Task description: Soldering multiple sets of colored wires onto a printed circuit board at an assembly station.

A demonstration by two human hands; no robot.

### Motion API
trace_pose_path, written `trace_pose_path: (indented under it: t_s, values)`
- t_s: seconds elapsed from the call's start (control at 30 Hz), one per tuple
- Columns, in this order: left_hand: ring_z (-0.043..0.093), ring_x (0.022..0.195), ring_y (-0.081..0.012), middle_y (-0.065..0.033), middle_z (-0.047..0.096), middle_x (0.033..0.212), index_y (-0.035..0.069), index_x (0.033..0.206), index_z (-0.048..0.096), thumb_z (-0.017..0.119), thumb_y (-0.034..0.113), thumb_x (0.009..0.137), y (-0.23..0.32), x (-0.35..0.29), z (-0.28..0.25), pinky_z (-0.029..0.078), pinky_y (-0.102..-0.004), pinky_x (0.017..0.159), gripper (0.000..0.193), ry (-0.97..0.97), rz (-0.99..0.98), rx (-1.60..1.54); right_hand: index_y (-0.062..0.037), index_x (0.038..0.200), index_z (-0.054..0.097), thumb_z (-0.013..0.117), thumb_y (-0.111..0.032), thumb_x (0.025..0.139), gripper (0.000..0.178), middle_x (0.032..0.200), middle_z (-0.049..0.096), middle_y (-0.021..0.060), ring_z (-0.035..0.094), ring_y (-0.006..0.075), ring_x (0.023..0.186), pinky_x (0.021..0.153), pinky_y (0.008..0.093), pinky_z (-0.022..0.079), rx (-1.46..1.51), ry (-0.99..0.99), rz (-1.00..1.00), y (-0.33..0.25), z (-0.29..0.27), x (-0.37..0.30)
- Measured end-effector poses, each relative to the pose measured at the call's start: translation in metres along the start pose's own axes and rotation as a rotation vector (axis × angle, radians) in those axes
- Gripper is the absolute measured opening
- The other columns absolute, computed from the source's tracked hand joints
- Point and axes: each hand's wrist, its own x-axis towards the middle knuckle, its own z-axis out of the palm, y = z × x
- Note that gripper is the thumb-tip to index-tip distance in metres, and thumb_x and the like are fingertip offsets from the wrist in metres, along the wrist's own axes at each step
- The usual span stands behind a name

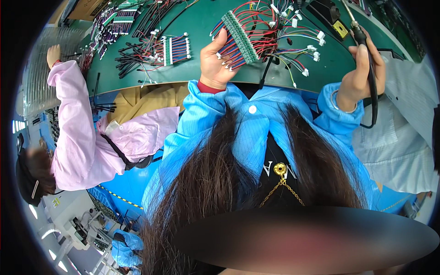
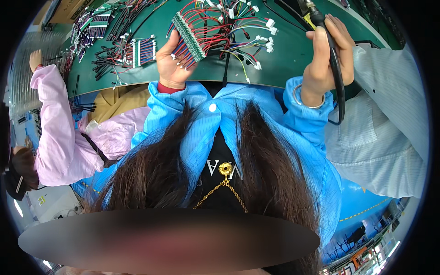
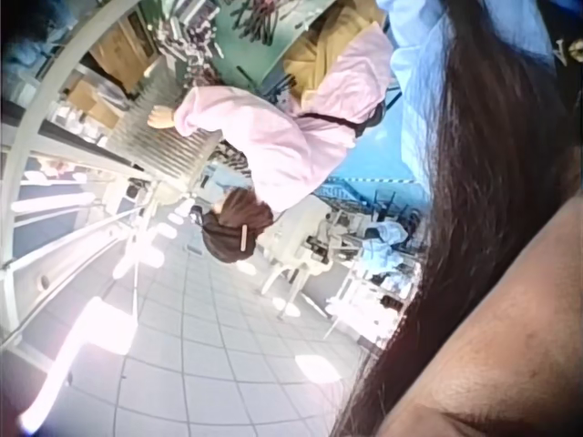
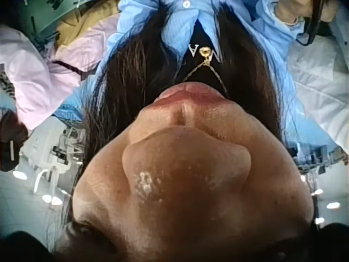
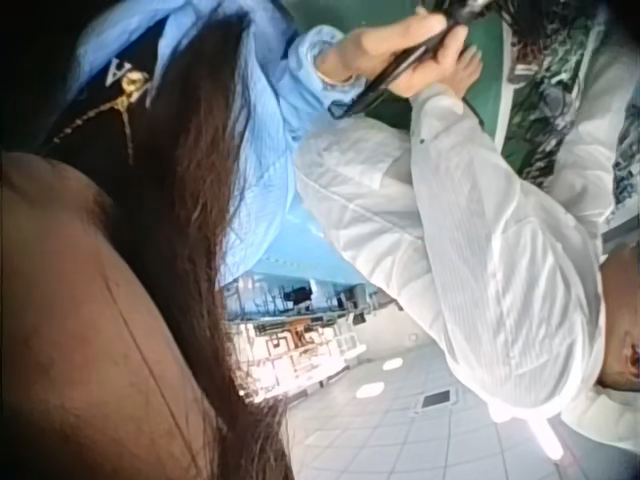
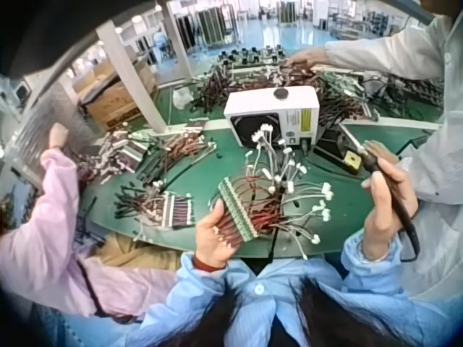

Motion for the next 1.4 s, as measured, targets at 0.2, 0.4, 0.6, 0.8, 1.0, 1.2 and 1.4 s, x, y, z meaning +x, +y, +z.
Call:
trace_pose_path:
  t_s: [0.2,0.4,0.6,0.8,1.0,1.2,1.4]
  values:
    - [0.064,0.101,-0.0325,-0.0152,0.064,0.118,0.001,0.125,0.056,0.050,0.028,0.101,0.008,-0.003,-0.016,0.052,-0.0483,0.091,0.036,-0.086,0.005,-0.043,0.0058,0.098,0.072,0.070,-0.001,0.082,0.018,0.104,0.068,0.0223,0.066,0.0276,0.101,0.081,0.0316,0.057,-0.163,-0.015,-0.037,0.060,-0.003,0.006]
    - [0.068,0.101,-0.0319,-0.0160,0.068,0.113,0.002,0.121,0.060,0.055,0.024,0.098,0.008,0.000,-0.014,0.055,-0.0491,0.090,0.032,-0.098,-0.020,-0.036,0.0005,0.116,0.067,0.065,-0.006,0.088,0.029,0.120,0.065,0.0212,0.061,0.0309,0.115,0.100,0.0384,0.048,-0.674,-0.492,-0.297,0.138,-0.058,0.038]
    - [0.068,0.100,-0.0323,-0.0160,0.068,0.112,0.002,0.121,0.061,0.055,0.024,0.098,0.010,0.002,-0.019,0.055,-0.0494,0.089,0.032,-0.131,-0.062,-0.088,-0.0073,0.105,0.075,0.077,-0.025,0.085,0.027,0.090,0.073,0.0059,0.068,0.0114,0.079,0.076,0.0241,0.053,-0.665,-0.380,-0.315,0.155,-0.043,0.022]
    - [0.068,0.099,-0.0326,-0.0162,0.068,0.110,0.000,0.118,0.061,0.056,0.025,0.098,0.014,0.000,-0.022,0.056,-0.0499,0.087,0.032,-0.123,-0.060,-0.117,-0.0078,0.106,0.075,0.077,-0.024,0.084,0.027,0.089,0.073,0.0058,0.068,0.0114,0.079,0.074,0.0237,0.053,-0.636,-0.393,-0.289,0.146,-0.035,0.023]
    - [0.067,0.098,-0.0350,-0.0178,0.068,0.108,-0.001,0.117,0.061,0.056,0.025,0.097,0.014,0.000,-0.025,0.055,-0.0520,0.087,0.034,-0.144,-0.092,-0.143,-0.0103,0.128,0.054,0.064,-0.025,0.089,0.044,0.117,0.059,0.0134,0.053,0.0252,0.108,0.095,0.0349,0.040,-0.726,-0.612,-0.056,0.156,-0.060,0.036]
    - [0.067,0.097,-0.0371,-0.0186,0.068,0.108,-0.001,0.117,0.061,0.056,0.026,0.097,0.011,-0.004,-0.030,0.053,-0.0545,0.087,0.034,-0.104,-0.064,-0.152,-0.0086,0.148,0.038,0.052,-0.026,0.093,0.059,0.145,0.045,0.0210,0.036,0.0374,0.139,0.116,0.0453,0.027,-0.702,-0.818,0.225,0.151,-0.064,0.038]
    - [0.066,0.097,-0.0376,-0.0186,0.068,0.108,0.000,0.117,0.061,0.056,0.026,0.096,0.007,-0.003,-0.029,0.052,-0.0559,0.089,0.034,-0.141,-0.065,-0.175,-0.0083,0.103,0.076,0.077,-0.026,0.083,0.027,0.082,0.075,0.0065,0.070,0.0122,0.073,0.069,0.0247,0.054,-0.771,-0.388,-0.392,0.142,-0.040,0.027]
